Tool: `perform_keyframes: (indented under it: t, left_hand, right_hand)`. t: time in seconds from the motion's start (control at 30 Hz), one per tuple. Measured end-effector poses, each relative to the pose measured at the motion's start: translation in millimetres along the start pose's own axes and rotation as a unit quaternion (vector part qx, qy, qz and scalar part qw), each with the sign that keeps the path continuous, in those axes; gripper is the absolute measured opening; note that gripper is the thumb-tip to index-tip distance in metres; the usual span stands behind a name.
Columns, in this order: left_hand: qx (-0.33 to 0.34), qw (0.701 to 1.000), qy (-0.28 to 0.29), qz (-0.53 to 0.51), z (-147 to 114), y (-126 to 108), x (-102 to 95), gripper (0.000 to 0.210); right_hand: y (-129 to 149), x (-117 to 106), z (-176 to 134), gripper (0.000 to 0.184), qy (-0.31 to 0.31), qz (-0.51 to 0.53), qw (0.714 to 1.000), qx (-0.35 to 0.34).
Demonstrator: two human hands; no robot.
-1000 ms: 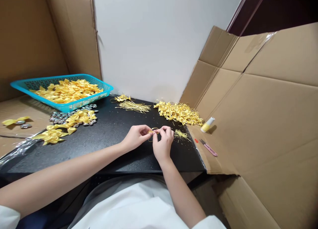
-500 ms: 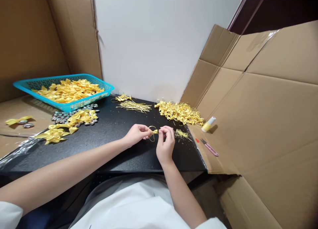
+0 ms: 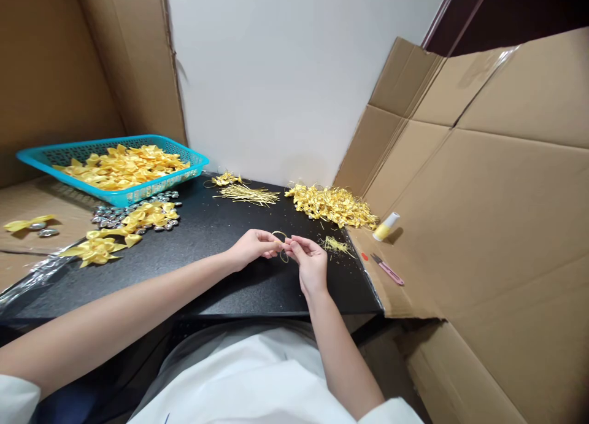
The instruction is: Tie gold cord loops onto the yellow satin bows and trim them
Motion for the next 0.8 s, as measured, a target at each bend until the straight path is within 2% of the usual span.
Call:
perform_keyframes:
  t: [0.2,0.5,0.8]
  left_hand:
    - [-0.026,0.999,-0.028,-0.001,5.6,8.3,-9.0,0.016]
    - [-0.036,0.998,-0.044,0.006,8.2,10.4,-13.6,0.011]
    - [-0.035,0.998,-0.045,0.018,10.5,12.1,-15.1,0.008]
  right_hand:
    - [28.9,-23.3,4.8,0.033,-0.081,0.03,0.993,-0.079]
    - [88.4,-33.9,12.3,0.027,-0.082,0.03,0.981,-0.173]
    - [97.4,-40.8,20.0,0.027,-0.107,-0.009,0.974,-0.198]
Point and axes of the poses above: each hand's wrist, its own z-axis towards the middle knuckle, its own x-axis out of the palm, y = z × x, the point moved 10 cm from there along z, towards the middle knuckle, and after that the axes turned 6 degrees about -z, right-handed, at the moved point
